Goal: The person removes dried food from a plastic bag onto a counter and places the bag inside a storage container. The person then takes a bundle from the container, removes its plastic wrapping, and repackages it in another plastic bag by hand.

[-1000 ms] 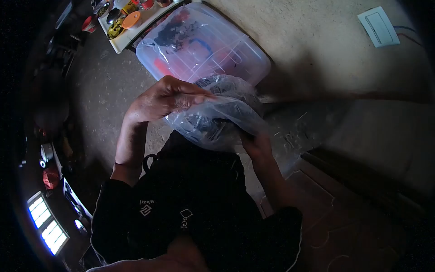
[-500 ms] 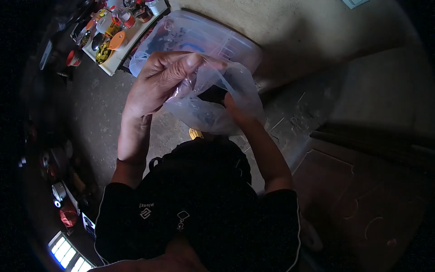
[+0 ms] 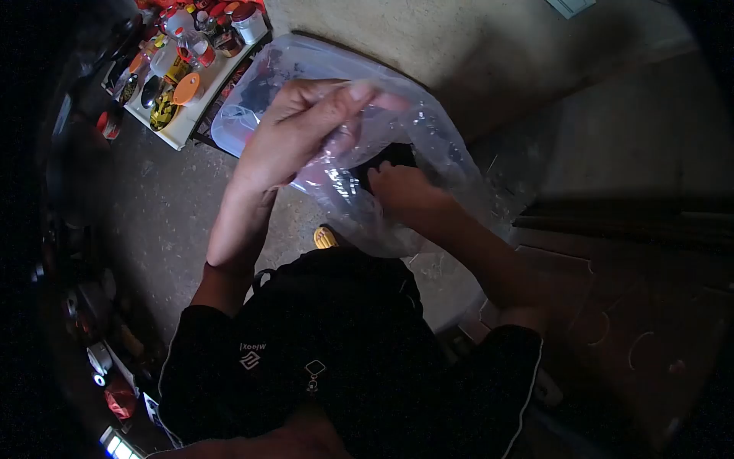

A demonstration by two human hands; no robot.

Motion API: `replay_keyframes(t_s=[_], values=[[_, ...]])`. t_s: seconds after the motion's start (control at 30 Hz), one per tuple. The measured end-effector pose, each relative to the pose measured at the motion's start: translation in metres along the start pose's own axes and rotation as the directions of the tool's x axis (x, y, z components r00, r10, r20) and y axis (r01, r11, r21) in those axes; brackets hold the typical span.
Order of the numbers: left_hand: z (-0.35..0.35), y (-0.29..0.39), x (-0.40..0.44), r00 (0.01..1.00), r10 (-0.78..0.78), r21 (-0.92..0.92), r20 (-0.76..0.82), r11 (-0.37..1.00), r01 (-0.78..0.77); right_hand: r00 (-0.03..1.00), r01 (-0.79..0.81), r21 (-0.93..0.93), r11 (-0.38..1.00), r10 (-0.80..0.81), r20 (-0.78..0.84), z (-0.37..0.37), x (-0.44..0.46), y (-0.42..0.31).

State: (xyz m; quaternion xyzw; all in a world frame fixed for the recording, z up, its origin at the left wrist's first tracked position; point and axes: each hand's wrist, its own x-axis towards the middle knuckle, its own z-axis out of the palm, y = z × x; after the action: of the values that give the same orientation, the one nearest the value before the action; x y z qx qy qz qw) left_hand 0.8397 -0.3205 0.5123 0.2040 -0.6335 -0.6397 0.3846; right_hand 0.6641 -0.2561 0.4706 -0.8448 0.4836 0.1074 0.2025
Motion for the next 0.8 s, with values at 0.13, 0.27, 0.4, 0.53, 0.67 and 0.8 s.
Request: replay_keyframes(t_s=[0.13, 0.27, 0.4, 0.53, 0.67, 0.8], values=[[0.013, 0.016, 0.012, 0.996, 0.074, -0.049, -0.056, 0.996, -0.077, 0.965, 0.261, 0.544, 0.797, -0.196, -0.176, 0.031, 0.036, 0.013], [0.003, 0.017, 0.02, 0.982, 0.153, 0.085, -0.107, 0.986, -0.144, 0.962, 0.255, 0.399, 0.881, -0.272, -0.015, 0.034, 0.081, 0.007], [-0.014, 0.017, 0.019, 0.986, 0.12, -0.007, -0.114, 0.993, -0.122, 0.942, 0.268, 0.245, 0.932, -0.307, 0.137, 0.04, 0.094, 0.019], [-0.03, -0.011, 0.017, 0.969, 0.217, 0.002, -0.116, 0.976, -0.218, 0.921, 0.266, 0.099, 0.959, -0.284, 0.267, 0.04, 0.088, 0.063], [-0.029, -0.002, 0.026, 0.98, 0.155, -0.068, -0.125, 0.984, -0.164, 0.924, 0.078, 0.42, 0.904, -0.223, 0.31, 0.048, 0.029, 0.064], [0.01, 0.0, 0.043, 0.973, 0.227, -0.103, 0.032, 0.97, -0.222, 0.945, 0.035, 0.432, 0.901, -0.17, 0.279, 0.039, 0.017, 0.063]])
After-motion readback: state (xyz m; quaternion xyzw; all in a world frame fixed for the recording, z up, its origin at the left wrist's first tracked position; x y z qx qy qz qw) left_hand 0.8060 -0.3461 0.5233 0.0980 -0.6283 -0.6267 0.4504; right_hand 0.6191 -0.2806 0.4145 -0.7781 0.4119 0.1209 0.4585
